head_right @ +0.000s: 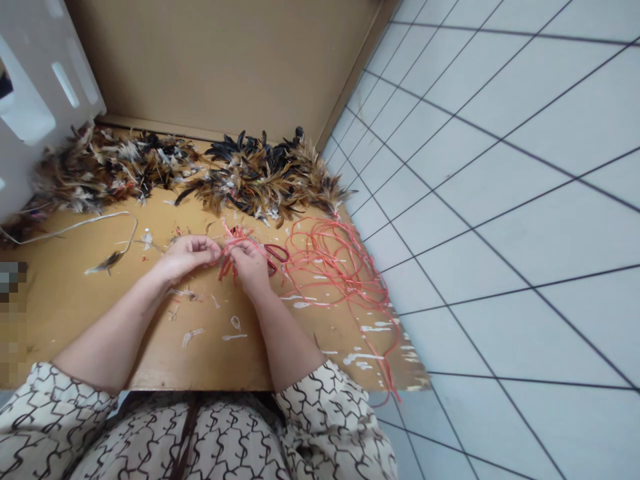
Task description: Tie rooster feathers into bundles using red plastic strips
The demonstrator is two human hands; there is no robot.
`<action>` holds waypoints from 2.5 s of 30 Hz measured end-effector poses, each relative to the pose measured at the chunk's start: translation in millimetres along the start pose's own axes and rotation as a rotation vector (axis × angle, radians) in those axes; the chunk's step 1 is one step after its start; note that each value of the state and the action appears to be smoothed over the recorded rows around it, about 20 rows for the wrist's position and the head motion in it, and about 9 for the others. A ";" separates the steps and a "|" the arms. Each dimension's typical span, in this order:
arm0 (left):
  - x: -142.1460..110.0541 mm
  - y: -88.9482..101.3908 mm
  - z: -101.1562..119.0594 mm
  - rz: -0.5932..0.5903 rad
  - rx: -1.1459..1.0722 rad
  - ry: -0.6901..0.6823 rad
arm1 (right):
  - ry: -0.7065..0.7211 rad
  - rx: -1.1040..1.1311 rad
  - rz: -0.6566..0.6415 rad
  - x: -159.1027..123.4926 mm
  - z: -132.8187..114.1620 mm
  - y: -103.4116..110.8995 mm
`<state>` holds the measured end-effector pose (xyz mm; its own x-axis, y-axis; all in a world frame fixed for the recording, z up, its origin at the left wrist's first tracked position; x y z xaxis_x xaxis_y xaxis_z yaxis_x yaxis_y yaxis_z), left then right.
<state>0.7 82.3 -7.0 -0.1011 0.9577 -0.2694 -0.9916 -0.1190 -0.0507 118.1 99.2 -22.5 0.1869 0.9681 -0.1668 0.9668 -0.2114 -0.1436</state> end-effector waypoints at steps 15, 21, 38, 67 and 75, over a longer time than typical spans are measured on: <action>2.2 5.4 5.3 0.152 0.170 -0.121 | 0.119 -0.073 -0.065 -2.6 2.4 -10.5; 3.1 6.0 3.6 0.157 0.126 -0.108 | 0.106 -0.082 -0.081 -2.8 4.8 -12.0; 5.4 2.4 -1.1 0.069 0.045 -0.071 | 0.072 -0.098 -0.103 -4.0 3.5 -12.5; 3.5 -0.6 -5.3 -0.039 -0.106 0.035 | 0.035 -0.199 -0.196 -6.7 -2.3 -15.6; 4.3 -0.6 -5.2 -0.055 -0.110 0.032 | 0.014 -0.203 -0.234 -6.5 -0.7 -16.4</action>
<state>1.2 85.1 -13.1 -0.0428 0.9550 -0.2935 -0.9806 -0.0964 -0.1709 101.1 96.5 -18.3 -0.0439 0.9894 -0.1387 0.9987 0.0473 0.0212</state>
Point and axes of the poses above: each hand's wrist, its own x-axis towards the middle knuckle, its own y-axis out of the back of the hand, z = x × y, the point moved 8 cm from there along x, towards the middle knuckle, and after that the axes turned 14 degrees about z, right-handed, at the moved point
